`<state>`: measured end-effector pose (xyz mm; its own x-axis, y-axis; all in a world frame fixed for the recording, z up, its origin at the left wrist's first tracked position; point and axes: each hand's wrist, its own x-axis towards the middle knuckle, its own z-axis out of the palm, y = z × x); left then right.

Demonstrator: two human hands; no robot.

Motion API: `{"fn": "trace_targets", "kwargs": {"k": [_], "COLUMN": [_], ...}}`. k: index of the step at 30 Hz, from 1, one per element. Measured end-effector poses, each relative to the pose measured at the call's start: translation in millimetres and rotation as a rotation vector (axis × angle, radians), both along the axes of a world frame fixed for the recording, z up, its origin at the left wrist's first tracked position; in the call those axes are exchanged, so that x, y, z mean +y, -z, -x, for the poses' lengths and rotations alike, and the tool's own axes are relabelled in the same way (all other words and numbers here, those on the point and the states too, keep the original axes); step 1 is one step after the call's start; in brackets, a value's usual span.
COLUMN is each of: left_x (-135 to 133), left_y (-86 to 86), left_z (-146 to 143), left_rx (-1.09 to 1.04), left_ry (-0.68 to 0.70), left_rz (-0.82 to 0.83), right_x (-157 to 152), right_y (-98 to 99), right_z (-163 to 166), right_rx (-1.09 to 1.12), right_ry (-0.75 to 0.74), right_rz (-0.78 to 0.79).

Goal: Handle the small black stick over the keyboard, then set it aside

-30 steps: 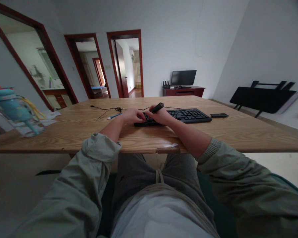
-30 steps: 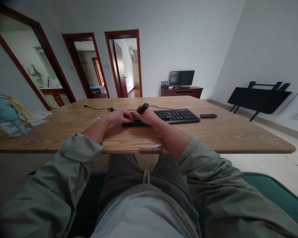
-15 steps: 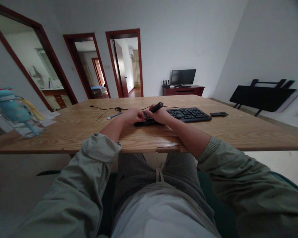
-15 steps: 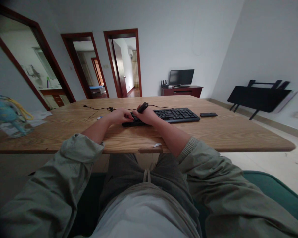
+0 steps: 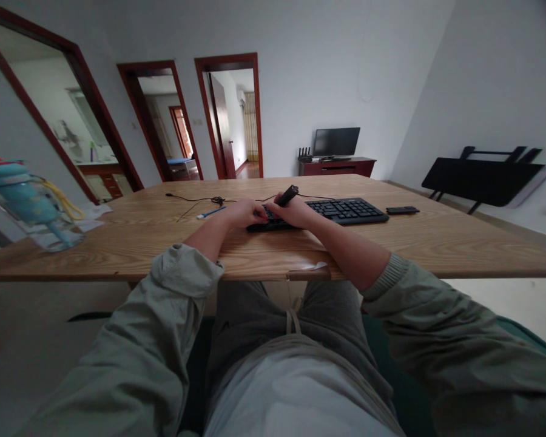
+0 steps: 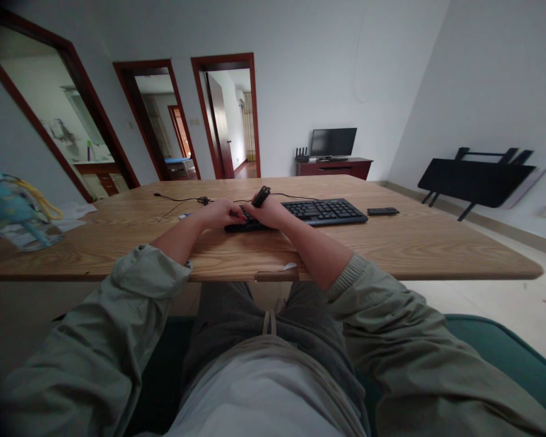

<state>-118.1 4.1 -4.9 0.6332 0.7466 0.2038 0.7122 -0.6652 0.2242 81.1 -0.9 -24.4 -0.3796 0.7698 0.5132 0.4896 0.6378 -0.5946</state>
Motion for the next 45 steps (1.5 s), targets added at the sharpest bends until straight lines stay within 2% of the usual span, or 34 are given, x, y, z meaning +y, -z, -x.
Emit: {"fn": "trace_targets", "kwargs": {"k": [8, 17, 21, 25, 30, 33, 39, 45], "left_x": [-0.4, -4.4, -1.6, 1.2, 3.1, 1.6, -2.9, 4.5], "left_y": [-0.7, -0.2, 0.0, 0.9, 1.8, 0.5, -1.2, 3.5], "left_z": [-2.9, -1.9, 4.3, 8.6, 6.5, 4.3, -2.0, -4.0], "left_rx": [0.040, 0.019, -0.055, -0.105, -0.086, -0.074, -0.054, -0.089], "left_ry": [-0.006, 0.047, -0.012, -0.074, 0.011, 0.013, -0.022, 0.034], "left_rz": [-0.007, 0.063, 0.128, 0.111, 0.139, 0.125, 0.108, 0.178], "right_x": [-2.5, -7.7, -7.7, -10.9, -7.7, -2.8, 11.7, 17.5], "right_y": [-0.7, -5.6, -7.3, -10.1, -13.6, -13.5, -13.4, -20.7], "right_z": [0.5, 1.5, -1.9, -5.3, -14.2, -18.7, -22.3, -16.6], "right_rx": [-0.004, -0.137, -0.149, -0.170, -0.223, -0.233, -0.245, -0.169], "right_ry": [0.028, -0.117, -0.140, -0.151, -0.184, -0.186, -0.249, -0.307], "right_rz": [-0.014, 0.001, 0.040, 0.056, 0.024, 0.024, 0.116, 0.270]}}
